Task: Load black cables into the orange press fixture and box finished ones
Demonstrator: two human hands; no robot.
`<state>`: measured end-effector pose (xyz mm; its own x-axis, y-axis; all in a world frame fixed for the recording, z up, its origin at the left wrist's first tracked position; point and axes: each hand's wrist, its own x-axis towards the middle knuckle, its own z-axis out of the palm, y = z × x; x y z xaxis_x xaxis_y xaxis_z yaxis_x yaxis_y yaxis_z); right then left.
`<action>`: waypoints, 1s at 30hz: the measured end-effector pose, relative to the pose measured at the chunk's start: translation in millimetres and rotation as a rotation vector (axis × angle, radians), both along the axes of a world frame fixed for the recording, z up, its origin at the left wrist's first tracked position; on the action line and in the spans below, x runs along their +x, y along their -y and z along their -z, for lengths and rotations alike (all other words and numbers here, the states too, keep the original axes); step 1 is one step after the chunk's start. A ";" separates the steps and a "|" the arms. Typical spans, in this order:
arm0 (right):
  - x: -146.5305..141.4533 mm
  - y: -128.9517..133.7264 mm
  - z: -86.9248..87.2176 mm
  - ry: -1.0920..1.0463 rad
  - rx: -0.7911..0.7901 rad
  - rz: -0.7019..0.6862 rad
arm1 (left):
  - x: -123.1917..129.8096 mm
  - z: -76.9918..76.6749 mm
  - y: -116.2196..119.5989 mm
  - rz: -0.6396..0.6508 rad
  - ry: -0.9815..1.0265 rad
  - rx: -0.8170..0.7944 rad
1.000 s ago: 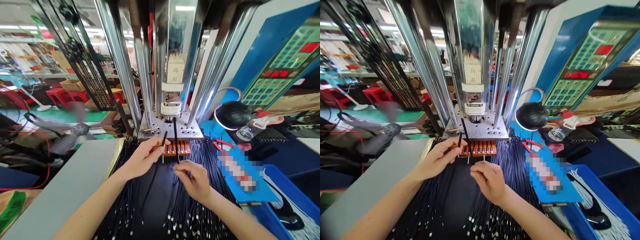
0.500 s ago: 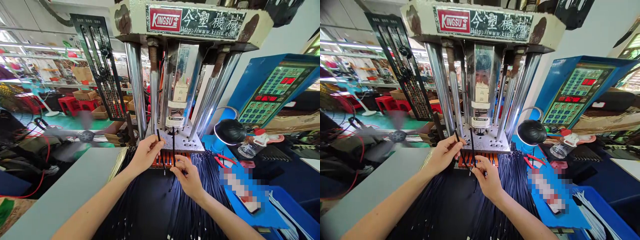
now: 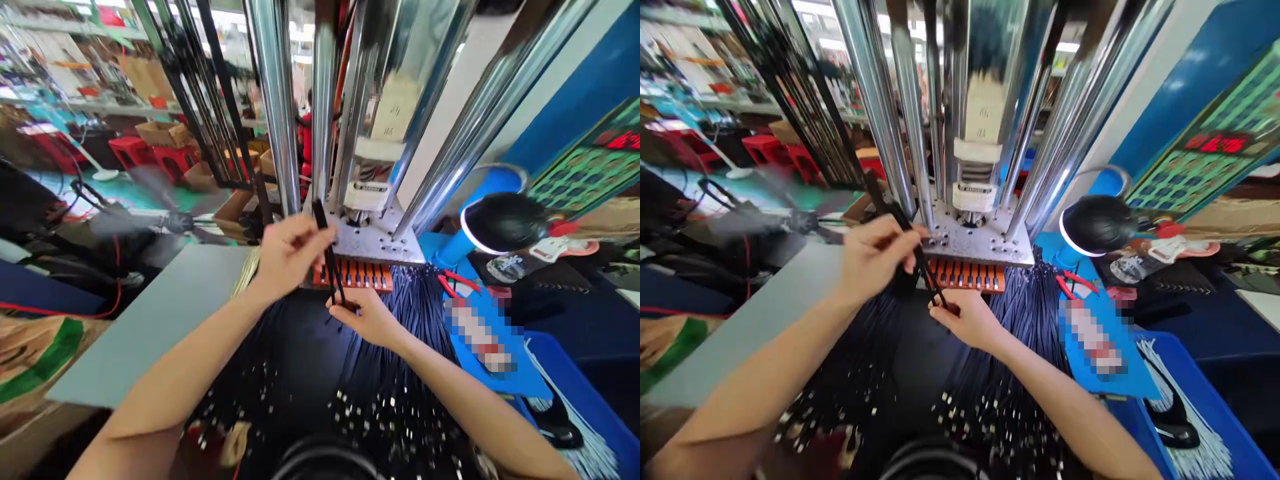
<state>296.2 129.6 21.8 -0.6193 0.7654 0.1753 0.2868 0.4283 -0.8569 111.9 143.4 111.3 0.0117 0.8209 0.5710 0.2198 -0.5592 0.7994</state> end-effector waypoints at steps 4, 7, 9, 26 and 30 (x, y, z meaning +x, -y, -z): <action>5.7 2.6 17.0 0.361 -0.048 -0.199 | -45.1 30.5 -10.7 -0.277 0.178 -0.035; 13.1 5.5 31.9 0.575 0.025 -0.232 | -86.6 73.4 -12.3 -0.434 0.190 -0.313; 20.8 7.3 38.5 0.691 0.101 -0.220 | -109.7 102.5 -10.7 -0.508 0.153 -0.549; 75.0 23.2 45.3 0.686 0.203 -0.297 | -161.8 183.4 -26.3 -0.888 -0.571 -0.657; 72.6 22.5 41.3 0.656 0.192 -0.283 | -163.9 184.6 -25.4 -0.933 -0.553 -0.666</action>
